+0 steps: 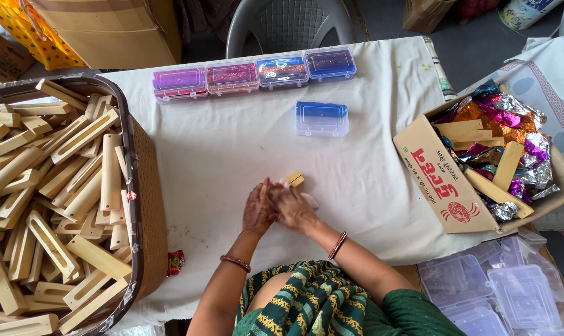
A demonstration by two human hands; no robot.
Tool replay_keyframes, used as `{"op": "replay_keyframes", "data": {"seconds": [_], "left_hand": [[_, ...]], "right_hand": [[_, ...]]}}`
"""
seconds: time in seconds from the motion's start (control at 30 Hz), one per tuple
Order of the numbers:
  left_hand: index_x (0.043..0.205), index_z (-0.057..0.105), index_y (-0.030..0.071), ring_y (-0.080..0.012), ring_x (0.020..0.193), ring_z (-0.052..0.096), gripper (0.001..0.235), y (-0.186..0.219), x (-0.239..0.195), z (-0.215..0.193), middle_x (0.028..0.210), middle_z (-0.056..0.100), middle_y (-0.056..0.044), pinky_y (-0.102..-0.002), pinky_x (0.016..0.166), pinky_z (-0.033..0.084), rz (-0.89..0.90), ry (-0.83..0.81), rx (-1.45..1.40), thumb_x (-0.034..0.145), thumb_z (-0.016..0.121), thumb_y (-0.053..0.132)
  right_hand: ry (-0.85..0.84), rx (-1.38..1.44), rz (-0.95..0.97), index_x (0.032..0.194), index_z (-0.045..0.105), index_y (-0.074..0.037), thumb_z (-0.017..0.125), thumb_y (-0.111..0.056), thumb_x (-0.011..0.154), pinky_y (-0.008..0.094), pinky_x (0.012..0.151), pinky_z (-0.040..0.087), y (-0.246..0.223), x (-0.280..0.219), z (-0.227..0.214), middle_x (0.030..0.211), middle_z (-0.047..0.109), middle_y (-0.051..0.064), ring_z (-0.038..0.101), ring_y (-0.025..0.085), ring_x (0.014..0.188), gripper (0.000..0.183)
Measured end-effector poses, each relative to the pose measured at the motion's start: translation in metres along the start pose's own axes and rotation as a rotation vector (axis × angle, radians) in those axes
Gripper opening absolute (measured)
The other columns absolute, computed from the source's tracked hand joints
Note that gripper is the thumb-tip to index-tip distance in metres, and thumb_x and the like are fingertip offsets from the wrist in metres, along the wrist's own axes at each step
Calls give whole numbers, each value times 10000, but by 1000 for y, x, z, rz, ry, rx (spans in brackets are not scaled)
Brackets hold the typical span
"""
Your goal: Cleaning and preparing small wooden blocks at a table before wrapping them.
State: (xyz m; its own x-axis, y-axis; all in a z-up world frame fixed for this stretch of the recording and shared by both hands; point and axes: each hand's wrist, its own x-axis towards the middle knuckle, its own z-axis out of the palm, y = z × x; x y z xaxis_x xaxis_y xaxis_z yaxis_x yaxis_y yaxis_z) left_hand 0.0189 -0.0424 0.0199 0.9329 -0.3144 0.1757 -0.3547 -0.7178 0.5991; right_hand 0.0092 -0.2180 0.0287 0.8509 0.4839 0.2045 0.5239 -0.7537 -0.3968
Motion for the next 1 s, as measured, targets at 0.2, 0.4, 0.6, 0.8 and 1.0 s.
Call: {"op": "replay_keyframes", "data": {"seconds": [0.2,0.4,0.6,0.8,1.0], "left_hand": [[1627,343,156,-327,1232,535,839,-21,1,28,1389,558,-143,-433,1091,448,15,-30,59,923,790,243],[1496,527,156,-297,1177,640,514,-15,22,33,1277,671,-117,-428,995,507,-486,-57,-581,1083,430,447],[1420,570,52,-253,1054,705,537,-5,14,29,1196,708,-125,-393,841,642,-936,-256,-1465,1055,457,431],[1442,599,163,-164,907,608,469,16,1,3,1139,713,-101,-365,735,515,-545,-424,-891,1075,485,430],[1495,469,299,-266,894,635,497,20,6,-4,1125,655,-123,-423,750,513,101,106,319,1006,547,262]], "right_hand": [[-24,-170,67,1520,404,-40,560,-435,1011,502,1246,252,27,2,-31,1600,353,161,293,322,1517,663],[267,-15,195,1524,435,-13,497,-435,1072,451,1249,294,50,-4,-13,1612,406,175,343,324,1520,621],[352,-210,-284,1483,496,-174,411,-556,1020,516,1232,294,-21,1,-37,1555,494,91,384,304,1468,606],[380,343,406,1402,552,-122,431,-518,1102,468,1275,393,111,-3,-5,1543,537,110,451,249,1507,511],[57,-205,619,1466,508,-103,641,-440,938,624,1184,90,96,-7,-72,1640,277,196,131,375,1506,640]]}}
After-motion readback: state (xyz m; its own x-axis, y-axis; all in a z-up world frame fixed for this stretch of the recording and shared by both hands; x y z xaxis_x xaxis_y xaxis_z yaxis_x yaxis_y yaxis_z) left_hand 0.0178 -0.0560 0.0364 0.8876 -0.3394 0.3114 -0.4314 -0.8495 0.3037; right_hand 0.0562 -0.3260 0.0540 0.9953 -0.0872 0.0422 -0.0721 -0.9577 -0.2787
